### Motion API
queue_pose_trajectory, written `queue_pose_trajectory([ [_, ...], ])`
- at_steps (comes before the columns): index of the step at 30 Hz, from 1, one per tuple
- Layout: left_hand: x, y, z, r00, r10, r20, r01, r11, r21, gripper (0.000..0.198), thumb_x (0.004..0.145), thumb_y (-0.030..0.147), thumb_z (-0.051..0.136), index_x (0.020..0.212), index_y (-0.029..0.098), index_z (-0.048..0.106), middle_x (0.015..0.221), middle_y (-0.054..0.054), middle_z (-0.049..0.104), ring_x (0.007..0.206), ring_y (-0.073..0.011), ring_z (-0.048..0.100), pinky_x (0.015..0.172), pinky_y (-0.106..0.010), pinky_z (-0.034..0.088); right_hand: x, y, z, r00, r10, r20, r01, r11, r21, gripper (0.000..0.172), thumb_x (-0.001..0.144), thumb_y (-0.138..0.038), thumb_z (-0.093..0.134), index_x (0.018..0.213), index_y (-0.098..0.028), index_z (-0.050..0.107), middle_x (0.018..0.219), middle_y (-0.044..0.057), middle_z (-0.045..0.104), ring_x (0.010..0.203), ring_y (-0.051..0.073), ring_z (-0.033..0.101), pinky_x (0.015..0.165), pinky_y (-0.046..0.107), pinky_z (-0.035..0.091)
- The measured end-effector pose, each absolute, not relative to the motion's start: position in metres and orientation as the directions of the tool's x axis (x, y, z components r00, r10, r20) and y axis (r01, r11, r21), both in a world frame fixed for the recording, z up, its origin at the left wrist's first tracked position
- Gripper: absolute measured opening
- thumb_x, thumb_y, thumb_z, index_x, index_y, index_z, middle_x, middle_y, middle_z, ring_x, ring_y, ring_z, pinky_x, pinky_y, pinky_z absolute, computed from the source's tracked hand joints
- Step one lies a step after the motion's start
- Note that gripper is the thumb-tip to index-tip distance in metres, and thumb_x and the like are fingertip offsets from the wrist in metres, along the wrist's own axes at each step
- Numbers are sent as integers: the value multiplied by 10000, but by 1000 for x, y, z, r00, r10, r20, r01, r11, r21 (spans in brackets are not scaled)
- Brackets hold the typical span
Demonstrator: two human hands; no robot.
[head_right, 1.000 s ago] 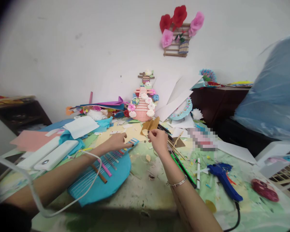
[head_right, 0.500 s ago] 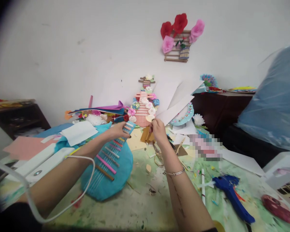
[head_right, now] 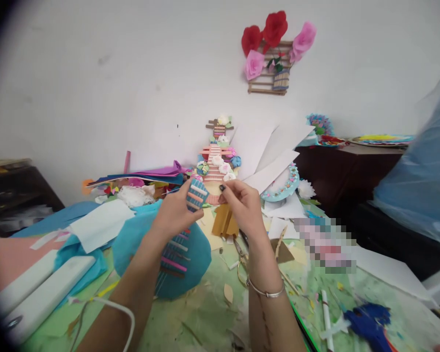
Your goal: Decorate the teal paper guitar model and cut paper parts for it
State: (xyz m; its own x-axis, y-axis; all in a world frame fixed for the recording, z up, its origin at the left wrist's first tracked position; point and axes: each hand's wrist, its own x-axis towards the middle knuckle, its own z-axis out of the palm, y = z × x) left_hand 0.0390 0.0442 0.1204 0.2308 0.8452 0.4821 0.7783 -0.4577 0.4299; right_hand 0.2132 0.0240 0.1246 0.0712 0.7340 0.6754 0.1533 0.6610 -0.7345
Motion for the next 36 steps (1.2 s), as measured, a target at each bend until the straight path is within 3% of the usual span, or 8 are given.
queue_pose_trajectory([
  [4, 49, 48, 114, 268, 851, 451, 821, -447, 355, 797, 687, 262, 593, 1416, 151, 290, 876, -72, 690, 747, -244, 634, 595, -267, 412, 229, 29, 121, 126, 697, 706, 284, 656, -699, 184, 902, -246, 426, 747, -195, 511, 636, -46, 462, 603, 97, 431, 588, 225, 345],
  [8, 52, 47, 112, 286, 835, 469, 819, -468, 332, 740, 730, 288, 577, 1404, 158, 300, 900, -68, 687, 775, -229, 637, 620, -265, 417, 234, 37, 114, 54, 710, 702, 350, 645, -679, 227, 926, -272, 393, 718, -203, 454, 636, -48, 388, 591, 105, 368, 562, 236, 293],
  [16, 50, 51, 111, 259, 833, 489, 822, -456, 341, 752, 742, 451, 644, 1371, 157, 355, 944, -86, 691, 869, -265, 648, 694, -300, 452, 225, 55, 97, 4, 762, 647, 235, 628, -742, 263, 912, -385, 464, 739, -194, 519, 643, -34, 449, 593, 109, 394, 548, 236, 310],
  [22, 50, 47, 112, 218, 835, 505, 839, -425, 339, 722, 735, 424, 663, 1350, 153, 398, 948, -106, 694, 861, -281, 655, 698, -318, 469, 223, 55, 95, 40, 820, 571, 152, 560, -814, 253, 857, -412, 556, 759, -181, 593, 673, 3, 585, 625, 132, 522, 576, 242, 398],
  [27, 49, 48, 111, 237, 835, 497, 788, -464, 404, 706, 731, 373, 670, 1351, 160, 409, 930, -81, 702, 833, -244, 658, 715, -301, 475, 229, 50, 101, 16, 837, 548, 99, 544, -833, 251, 826, -400, 598, 708, -179, 580, 617, -15, 543, 579, 121, 513, 574, 241, 425],
  [36, 48, 53, 109, 263, 842, 472, 759, -482, 438, 709, 719, 378, 677, 1351, 181, 424, 905, -53, 705, 792, -220, 652, 681, -276, 458, 238, 47, 101, 1, 819, 573, 218, 559, -800, 228, 840, -369, 578, 774, -157, 629, 640, -3, 561, 556, 101, 446, 507, 224, 331],
])
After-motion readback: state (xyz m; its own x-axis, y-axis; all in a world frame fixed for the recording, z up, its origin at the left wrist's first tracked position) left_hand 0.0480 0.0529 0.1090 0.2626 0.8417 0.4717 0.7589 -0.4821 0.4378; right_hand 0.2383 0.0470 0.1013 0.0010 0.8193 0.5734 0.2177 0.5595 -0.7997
